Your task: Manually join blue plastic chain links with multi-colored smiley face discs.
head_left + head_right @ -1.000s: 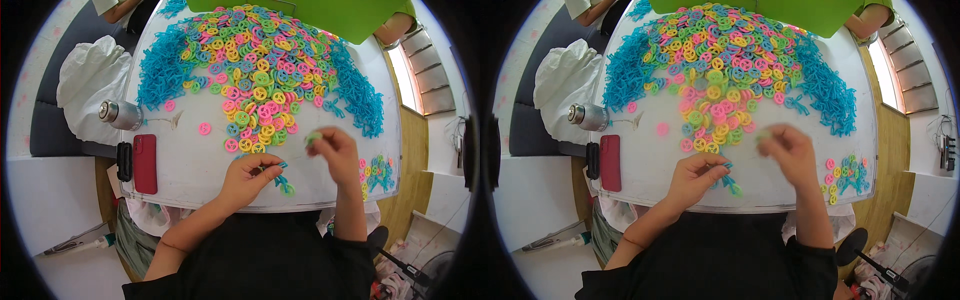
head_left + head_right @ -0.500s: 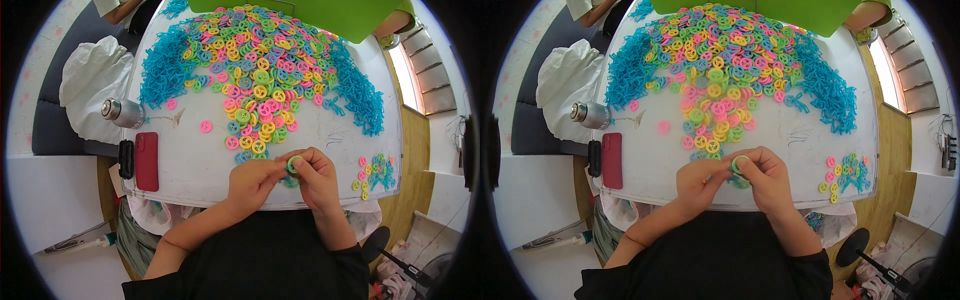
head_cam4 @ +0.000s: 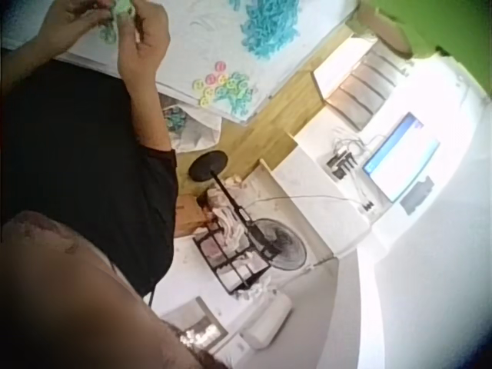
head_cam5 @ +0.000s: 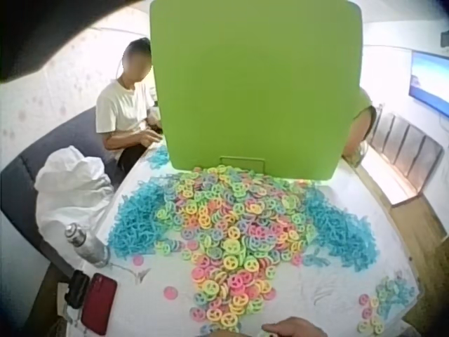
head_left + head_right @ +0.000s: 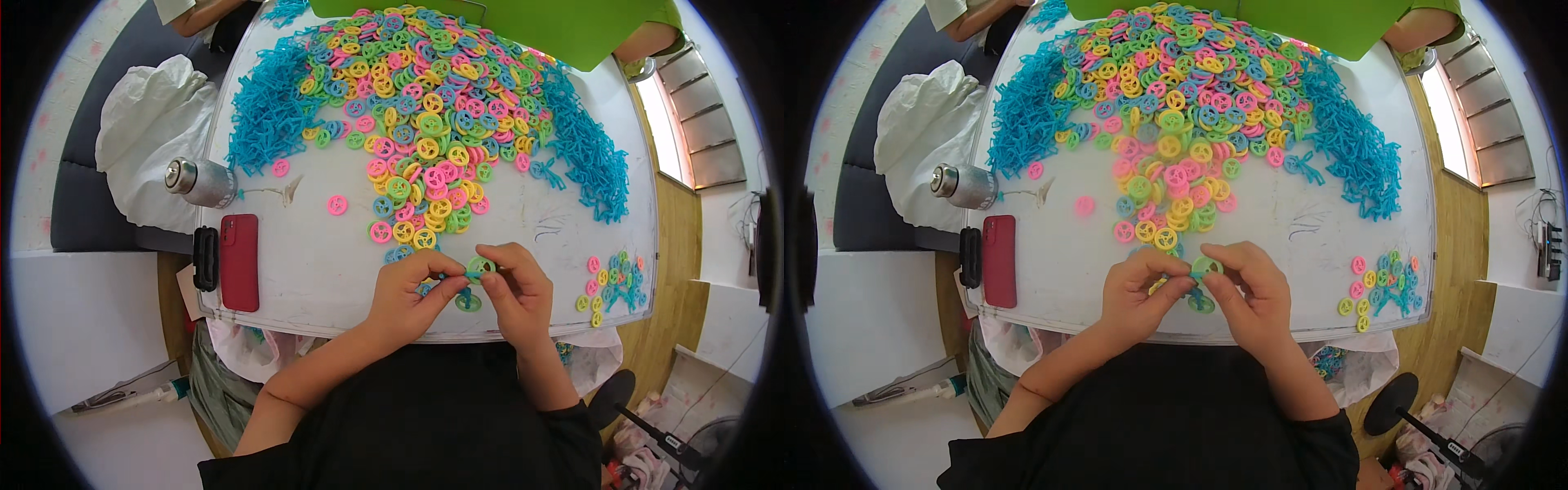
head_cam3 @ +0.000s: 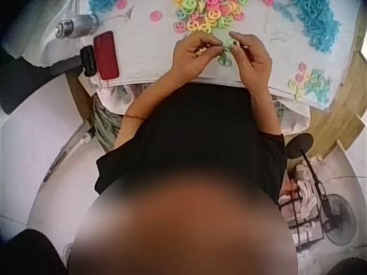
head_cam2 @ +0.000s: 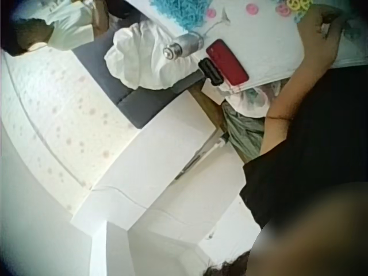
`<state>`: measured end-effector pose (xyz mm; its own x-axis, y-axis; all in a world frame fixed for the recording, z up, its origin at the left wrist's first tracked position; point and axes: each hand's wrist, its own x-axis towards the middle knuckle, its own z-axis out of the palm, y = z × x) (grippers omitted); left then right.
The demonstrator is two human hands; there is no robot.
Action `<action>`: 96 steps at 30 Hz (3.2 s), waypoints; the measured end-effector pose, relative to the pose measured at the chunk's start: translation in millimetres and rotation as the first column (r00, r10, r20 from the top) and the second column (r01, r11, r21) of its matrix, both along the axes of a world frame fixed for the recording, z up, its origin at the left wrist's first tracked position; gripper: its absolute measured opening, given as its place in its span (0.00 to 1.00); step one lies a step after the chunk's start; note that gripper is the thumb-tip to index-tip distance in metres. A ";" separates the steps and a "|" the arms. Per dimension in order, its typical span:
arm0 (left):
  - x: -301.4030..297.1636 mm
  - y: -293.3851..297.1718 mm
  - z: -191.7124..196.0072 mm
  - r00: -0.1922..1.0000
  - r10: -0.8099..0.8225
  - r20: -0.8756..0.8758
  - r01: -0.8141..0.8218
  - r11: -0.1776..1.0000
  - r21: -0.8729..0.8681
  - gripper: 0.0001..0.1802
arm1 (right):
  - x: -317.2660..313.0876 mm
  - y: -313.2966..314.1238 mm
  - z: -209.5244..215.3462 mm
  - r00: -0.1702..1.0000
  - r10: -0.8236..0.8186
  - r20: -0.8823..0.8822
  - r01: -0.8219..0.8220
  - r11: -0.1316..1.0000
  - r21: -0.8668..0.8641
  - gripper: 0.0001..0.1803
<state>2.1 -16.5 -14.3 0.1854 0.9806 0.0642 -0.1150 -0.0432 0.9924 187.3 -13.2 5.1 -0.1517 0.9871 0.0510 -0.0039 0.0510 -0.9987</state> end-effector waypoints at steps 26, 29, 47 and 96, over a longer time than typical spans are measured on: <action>-4.8 13.2 5.6 0.874 -0.473 -0.112 0.486 0.843 0.232 0.14 | 187.5 -113.7 47.1 0.904 0.226 0.362 0.060 0.773 -0.632 0.13; -5.7 14.5 -0.6 0.901 -0.345 -0.261 0.390 0.910 0.142 0.10 | 200.6 -136.8 22.1 0.360 0.228 0.904 0.495 0.775 -0.393 0.16; -11.9 -4.5 7.8 0.941 -0.181 -0.286 0.219 0.970 0.107 0.05 | 104.8 113.2 -58.0 0.252 -0.434 0.865 0.188 0.899 0.396 0.08; 1.8 12.5 3.6 0.964 0.074 -0.255 -0.012 0.971 0.237 0.12 | 21.6 18.5 9.1 0.984 0.033 -0.175 -0.092 0.936 -0.341 0.07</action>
